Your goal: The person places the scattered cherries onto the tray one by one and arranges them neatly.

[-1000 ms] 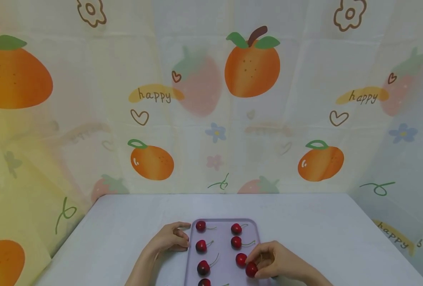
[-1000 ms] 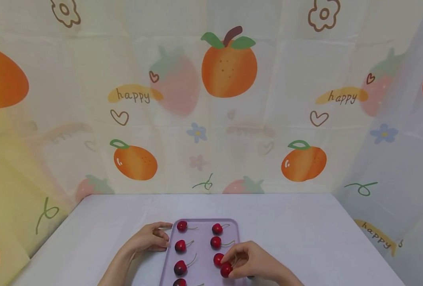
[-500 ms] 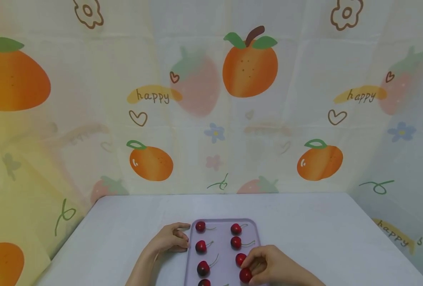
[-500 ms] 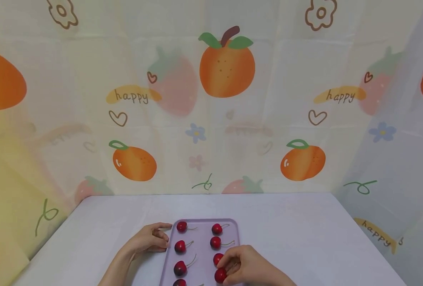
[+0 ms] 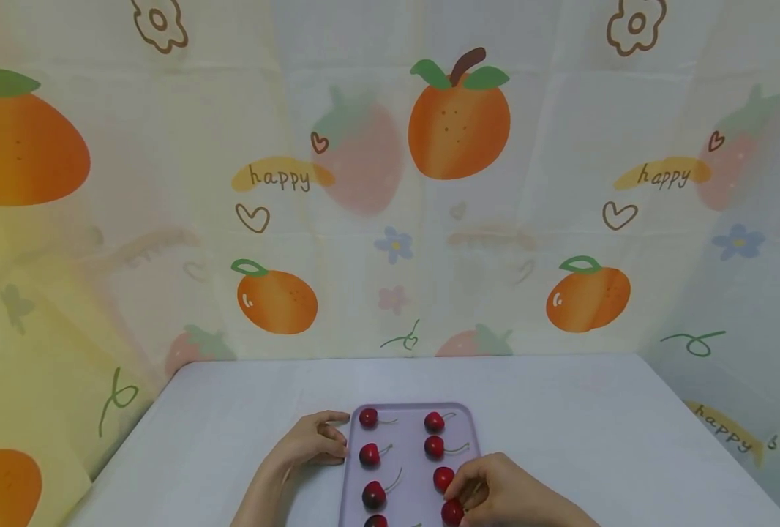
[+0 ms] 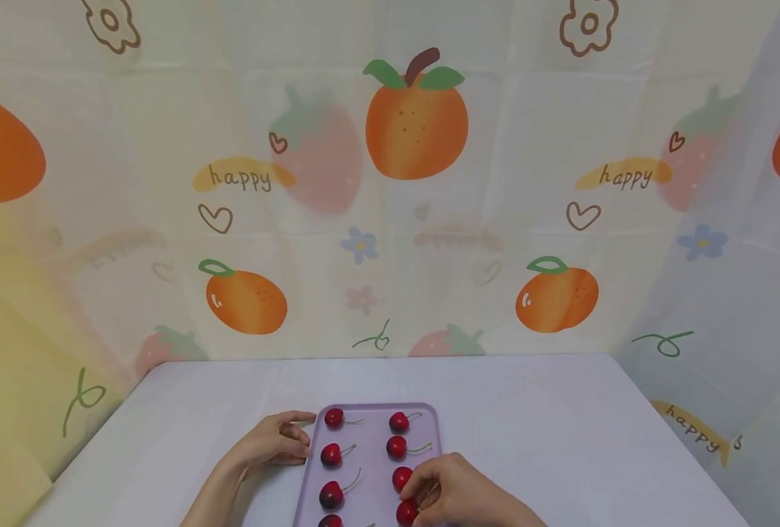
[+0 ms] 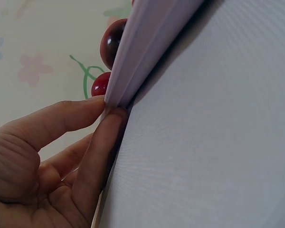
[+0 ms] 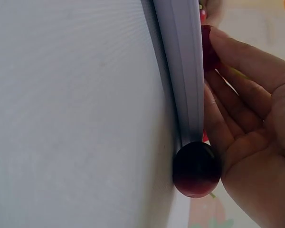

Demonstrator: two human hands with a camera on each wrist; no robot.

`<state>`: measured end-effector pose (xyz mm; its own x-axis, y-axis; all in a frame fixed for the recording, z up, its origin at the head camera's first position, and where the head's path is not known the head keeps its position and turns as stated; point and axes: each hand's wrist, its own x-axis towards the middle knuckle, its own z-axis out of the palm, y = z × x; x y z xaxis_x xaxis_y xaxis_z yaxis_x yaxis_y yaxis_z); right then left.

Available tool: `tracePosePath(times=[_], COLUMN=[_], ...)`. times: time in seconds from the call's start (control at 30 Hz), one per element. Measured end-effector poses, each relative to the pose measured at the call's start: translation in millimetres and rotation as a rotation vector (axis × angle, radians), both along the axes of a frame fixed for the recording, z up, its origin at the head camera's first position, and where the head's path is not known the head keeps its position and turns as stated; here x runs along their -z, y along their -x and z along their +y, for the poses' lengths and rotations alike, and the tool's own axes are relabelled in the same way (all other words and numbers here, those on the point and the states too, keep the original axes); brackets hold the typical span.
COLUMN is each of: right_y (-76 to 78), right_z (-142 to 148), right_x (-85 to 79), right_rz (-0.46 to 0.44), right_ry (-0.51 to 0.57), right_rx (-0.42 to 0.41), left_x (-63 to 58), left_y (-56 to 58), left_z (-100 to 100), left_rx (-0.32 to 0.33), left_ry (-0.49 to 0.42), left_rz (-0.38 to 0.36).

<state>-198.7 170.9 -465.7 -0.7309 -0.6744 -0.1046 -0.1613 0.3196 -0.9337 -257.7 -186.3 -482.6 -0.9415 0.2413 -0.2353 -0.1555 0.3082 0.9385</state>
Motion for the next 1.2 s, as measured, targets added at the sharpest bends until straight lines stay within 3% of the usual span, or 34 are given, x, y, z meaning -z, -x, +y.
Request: tracePosePath(times=[0.37,0.6,0.9,1.2], right_y=[3.0,11.2,19.4,26.3], right_z=[4.9,14.1,28.3,47.5], right_x=[-0.8,-3.8,-11.2,-11.6], right_rz=[0.056,0.125,0.122,0.191], right_ry=[-0.033,0.003,0.011,-0.002], right_rx=[0.0,-0.029,0.032,0.11], left_x=[-1.7,-1.7,0.1,-0.4], left_y=[-0.2,-0.1,0.6,0.7], left_z=[0.3,0.0,0.0,0.3], left_rx=[0.009,0.008,-0.01,0.001], left_ry=[0.004,-0.003,0.019,0.0], left_rz=[0.001,0.001,-0.003,-0.001])
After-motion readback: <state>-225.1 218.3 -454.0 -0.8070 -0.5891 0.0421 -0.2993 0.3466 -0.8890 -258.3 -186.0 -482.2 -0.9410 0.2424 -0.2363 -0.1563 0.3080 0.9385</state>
